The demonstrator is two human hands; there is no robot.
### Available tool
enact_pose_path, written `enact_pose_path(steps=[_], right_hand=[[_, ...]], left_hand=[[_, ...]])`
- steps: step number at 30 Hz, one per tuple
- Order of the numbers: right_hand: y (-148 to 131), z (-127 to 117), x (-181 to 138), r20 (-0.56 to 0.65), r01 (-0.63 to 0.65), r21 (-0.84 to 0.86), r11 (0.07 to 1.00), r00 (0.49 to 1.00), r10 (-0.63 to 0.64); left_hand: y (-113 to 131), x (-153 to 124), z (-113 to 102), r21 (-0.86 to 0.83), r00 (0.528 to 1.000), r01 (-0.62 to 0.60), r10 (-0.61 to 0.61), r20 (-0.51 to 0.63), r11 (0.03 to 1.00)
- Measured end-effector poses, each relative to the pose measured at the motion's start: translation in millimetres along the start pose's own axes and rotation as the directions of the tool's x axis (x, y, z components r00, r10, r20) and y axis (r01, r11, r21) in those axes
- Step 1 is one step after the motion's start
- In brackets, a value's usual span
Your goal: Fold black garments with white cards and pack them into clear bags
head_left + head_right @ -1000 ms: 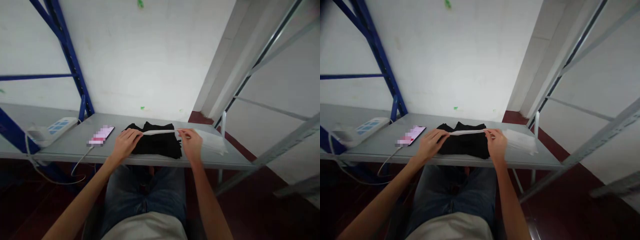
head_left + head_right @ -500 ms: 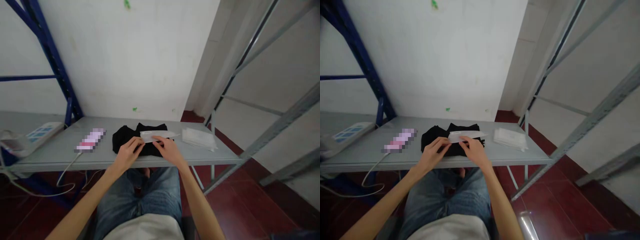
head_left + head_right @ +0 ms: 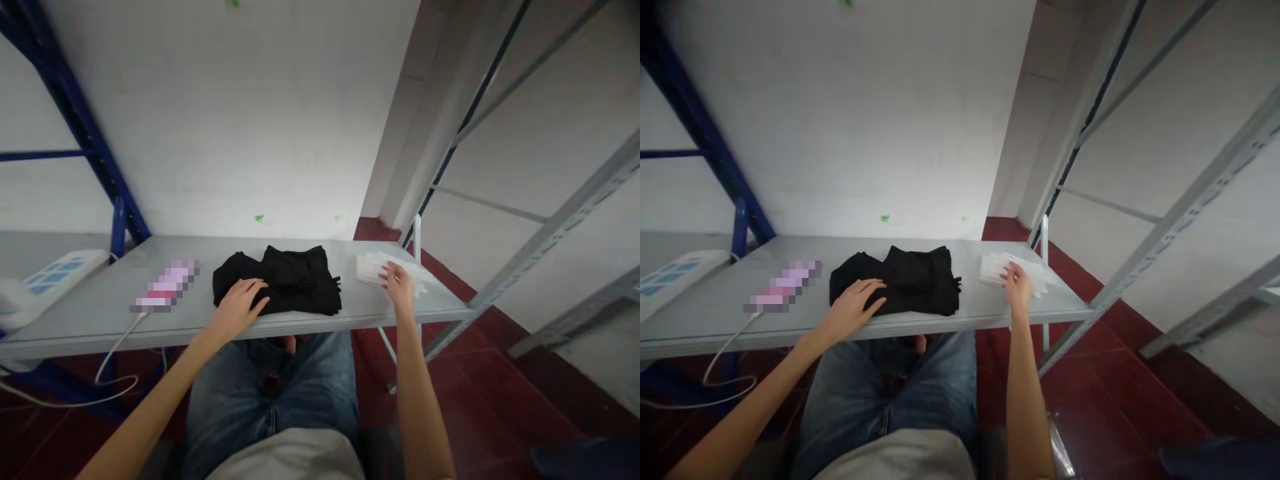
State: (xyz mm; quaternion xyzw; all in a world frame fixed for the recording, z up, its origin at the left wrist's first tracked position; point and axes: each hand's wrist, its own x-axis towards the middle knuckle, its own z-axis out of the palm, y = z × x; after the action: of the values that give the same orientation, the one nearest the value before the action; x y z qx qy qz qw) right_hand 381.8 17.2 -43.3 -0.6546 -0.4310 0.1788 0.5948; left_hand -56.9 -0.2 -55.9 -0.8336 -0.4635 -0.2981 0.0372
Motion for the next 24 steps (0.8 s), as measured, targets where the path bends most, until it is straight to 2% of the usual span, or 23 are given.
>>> enact_pose_path(steps=[3, 9, 12, 15, 17, 20, 22, 24], right_hand=[[17.3, -3.4, 3.9, 0.022, -0.112, 0.044, 0.993, 0.994, 0.111], [18.7, -8.4, 5.7, 0.007, -0.167, -0.05, 0.985, 0.986, 0.168], [3.1, -6.7, 3.1, 0.008, -0.041, -0.172, 0.984, 0.999, 0.044], [-22.3, 8.3, -9.2, 0.129, 0.148, -0.254, 0.956, 0.985, -0.118], [-39.9, 25.5, -24.5, 0.264, 0.268, -0.282, 0.921, 0.945, -0.194], [-59.9, 54.5, -53.1, 0.466, 0.443, -0.286, 0.85, 0.839, -0.28], [-67.1, 71.2, -70.9, 0.548, 0.511, -0.308, 0.803, 0.785, -0.289], [-70.2, 83.7, -84.6, 0.587, 0.556, -0.335, 0.761, 0.755, -0.293]], left_hand=[[0.4, 0.3, -1.8, -0.012, 0.999, 0.002, -0.001, 0.037, 1.0], [-2.9, -2.4, -3.7, -0.011, 0.997, 0.007, -0.006, 0.073, 1.0], [-1.3, -3.9, -4.2, -0.004, 0.996, 0.007, -0.007, 0.084, 1.0], [7.1, -0.1, -5.0, -0.004, 1.0, -0.011, 0.011, 0.027, 1.0], [15.2, 7.5, -4.4, -0.004, 0.999, -0.032, 0.031, -0.035, 0.999], [26.2, 25.7, -0.5, 0.028, 0.994, -0.067, 0.069, -0.083, 0.997], [30.4, 39.2, 2.8, 0.069, 0.993, -0.102, 0.105, -0.044, 0.992], [32.3, 50.8, 4.8, 0.101, 0.99, -0.139, 0.137, 0.026, 0.985]])
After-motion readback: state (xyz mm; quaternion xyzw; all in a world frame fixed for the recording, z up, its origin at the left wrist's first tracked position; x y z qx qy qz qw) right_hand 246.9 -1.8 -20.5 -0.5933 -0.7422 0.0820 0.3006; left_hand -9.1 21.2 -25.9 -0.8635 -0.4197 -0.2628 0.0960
